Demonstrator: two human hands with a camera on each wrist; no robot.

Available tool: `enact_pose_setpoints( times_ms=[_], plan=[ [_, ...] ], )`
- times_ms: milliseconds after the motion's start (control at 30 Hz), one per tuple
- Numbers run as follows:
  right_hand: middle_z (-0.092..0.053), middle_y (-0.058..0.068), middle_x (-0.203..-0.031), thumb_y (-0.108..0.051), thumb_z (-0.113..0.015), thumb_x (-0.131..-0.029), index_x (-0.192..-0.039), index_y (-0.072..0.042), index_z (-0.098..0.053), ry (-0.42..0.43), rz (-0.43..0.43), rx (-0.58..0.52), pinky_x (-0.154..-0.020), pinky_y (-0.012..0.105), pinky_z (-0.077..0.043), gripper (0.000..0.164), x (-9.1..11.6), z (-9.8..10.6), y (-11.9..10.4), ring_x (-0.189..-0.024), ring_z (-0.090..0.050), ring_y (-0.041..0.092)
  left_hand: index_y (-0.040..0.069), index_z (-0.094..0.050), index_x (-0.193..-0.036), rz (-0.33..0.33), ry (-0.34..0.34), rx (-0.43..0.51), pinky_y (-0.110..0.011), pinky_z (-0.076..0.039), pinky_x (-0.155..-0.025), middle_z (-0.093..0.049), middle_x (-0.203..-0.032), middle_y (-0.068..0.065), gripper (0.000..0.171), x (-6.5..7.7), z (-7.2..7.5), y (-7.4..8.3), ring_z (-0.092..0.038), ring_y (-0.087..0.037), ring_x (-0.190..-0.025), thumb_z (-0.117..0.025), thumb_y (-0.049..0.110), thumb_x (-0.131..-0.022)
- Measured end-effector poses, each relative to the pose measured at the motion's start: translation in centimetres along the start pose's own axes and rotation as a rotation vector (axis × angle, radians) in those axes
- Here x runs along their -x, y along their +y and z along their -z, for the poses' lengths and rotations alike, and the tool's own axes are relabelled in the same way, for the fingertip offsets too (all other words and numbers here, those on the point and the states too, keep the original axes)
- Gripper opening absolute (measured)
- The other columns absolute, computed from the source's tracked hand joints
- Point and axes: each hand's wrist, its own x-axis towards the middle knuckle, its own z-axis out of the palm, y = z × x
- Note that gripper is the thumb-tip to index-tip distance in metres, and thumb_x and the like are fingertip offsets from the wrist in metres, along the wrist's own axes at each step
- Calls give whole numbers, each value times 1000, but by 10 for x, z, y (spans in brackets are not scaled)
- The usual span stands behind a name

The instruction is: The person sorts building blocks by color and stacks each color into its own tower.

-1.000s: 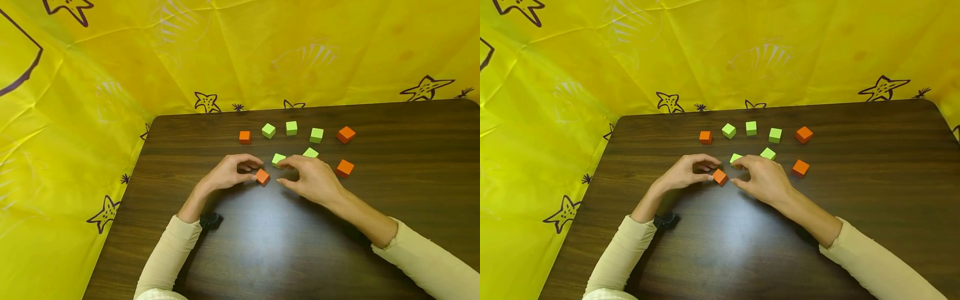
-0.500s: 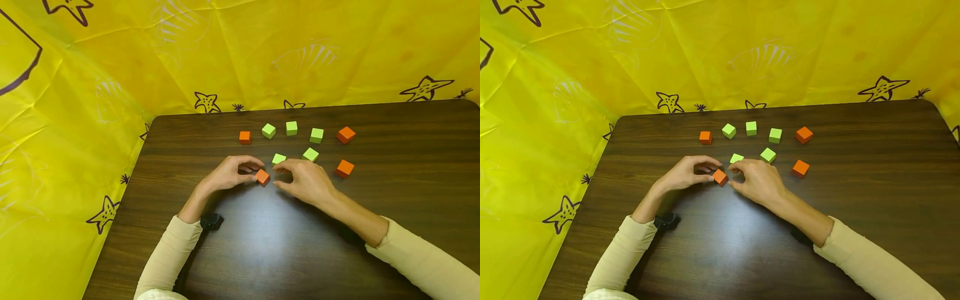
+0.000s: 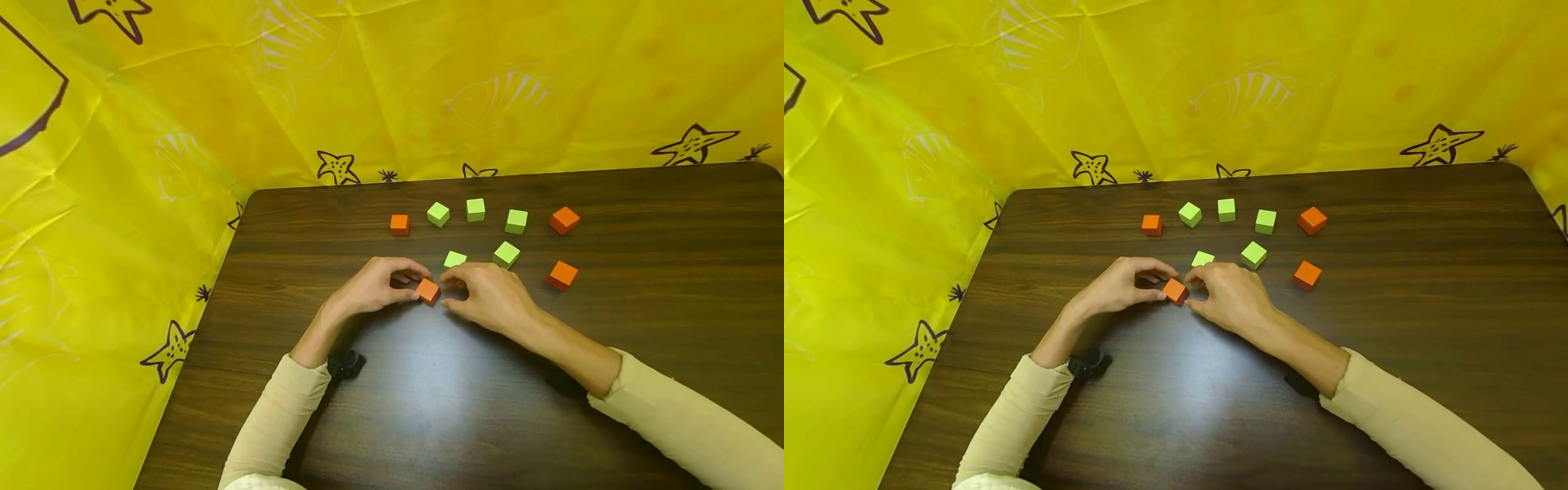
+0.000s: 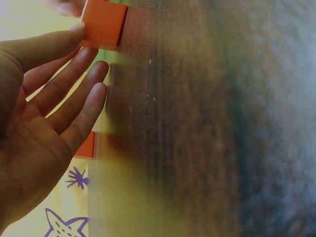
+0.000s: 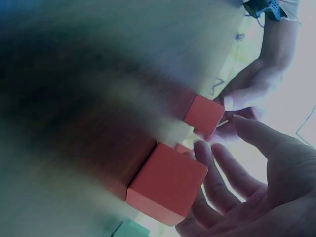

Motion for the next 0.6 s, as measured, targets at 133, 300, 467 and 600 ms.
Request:
enact_pose_setpoints(
  times_ms=[133,300,467,600],
  plan=[
    [-73,-4,-97,-29,-85,-79,-108,-20,-75,-9,-6,-3,-65,40,-55,32,-1,-1,-1,-85,-67,17,10,-70,-119,9,2,-13,-26,-56,-86,-70,-113,-1,34,1,0,1,-67,-11,-100,-77,4,-86],
    [-73,-4,-96,-29,-84,-79,-108,-20,-76,-22,-13,-3,-65,39,-56,31,-2,-1,-1,-85,-67,15,8,-70,-116,15,9,1,-28,-56,-87,-70,-111,-3,31,0,-1,1,-68,-12,-100,-77,4,-86],
    [-73,-3,-94,-26,-84,-79,-108,-19,-75,-23,-8,-23,-65,37,-56,31,-2,-2,0,-83,-67,15,8,-70,-113,13,13,45,-27,-56,-87,-71,-109,-4,29,0,-2,2,-68,-12,-100,-77,4,-86],
    [-73,-4,-91,-26,-85,-79,-107,-19,-75,-7,-9,-39,-65,36,-55,30,-3,-1,0,-81,-66,14,8,-70,-113,6,30,85,-26,-57,-86,-71,-108,-3,28,2,-2,5,-69,-12,-98,-77,3,-86]
  ],
)
